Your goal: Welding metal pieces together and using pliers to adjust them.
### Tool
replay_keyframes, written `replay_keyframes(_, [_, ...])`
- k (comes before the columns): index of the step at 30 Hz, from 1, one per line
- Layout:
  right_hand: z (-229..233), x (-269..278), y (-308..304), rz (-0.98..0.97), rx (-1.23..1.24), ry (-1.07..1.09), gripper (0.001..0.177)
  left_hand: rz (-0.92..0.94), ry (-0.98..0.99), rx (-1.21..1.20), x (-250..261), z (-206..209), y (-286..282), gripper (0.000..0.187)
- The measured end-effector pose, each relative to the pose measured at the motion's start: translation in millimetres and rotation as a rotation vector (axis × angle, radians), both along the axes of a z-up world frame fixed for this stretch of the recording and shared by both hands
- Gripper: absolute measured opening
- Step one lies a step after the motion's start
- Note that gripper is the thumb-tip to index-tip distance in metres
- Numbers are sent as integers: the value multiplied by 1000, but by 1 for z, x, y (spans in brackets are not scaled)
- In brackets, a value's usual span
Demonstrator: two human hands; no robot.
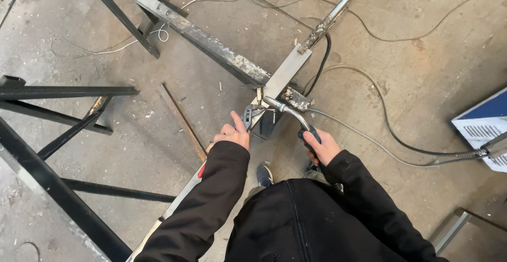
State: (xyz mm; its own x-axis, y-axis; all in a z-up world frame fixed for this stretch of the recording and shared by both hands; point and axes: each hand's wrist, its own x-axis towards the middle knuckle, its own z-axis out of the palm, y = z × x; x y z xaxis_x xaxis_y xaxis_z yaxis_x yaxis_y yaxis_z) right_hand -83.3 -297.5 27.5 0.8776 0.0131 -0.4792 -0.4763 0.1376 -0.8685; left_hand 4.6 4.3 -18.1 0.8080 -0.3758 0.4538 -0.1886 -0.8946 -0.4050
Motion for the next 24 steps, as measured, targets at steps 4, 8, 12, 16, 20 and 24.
replay_keyframes(4, [-3, 3, 1, -6, 1, -20, 45, 4, -25, -18, -4, 9, -7, 78])
replay_keyframes(8, [-3, 4, 1, -5, -2, -16, 45, 6, -39, -25, -4, 12, -8, 80])
replay_keyframes(12, [-2, 4, 0, -1, -17, -9, 45, 28, -22, -8, -4, 4, -7, 82])
replay_keyframes(16, [7, 1, 0, 8, -35, -14, 45, 20, -19, -28, -2, -8, -6, 79])
replay_keyframes(20, [23, -3, 4, 12, -93, -10, 43, 24, 4, -34, -1, -17, -4, 78])
replay_keyframes(24, [33, -6, 12, 7, -155, 2, 45, 3, -11, -41, -3, -2, -8, 76])
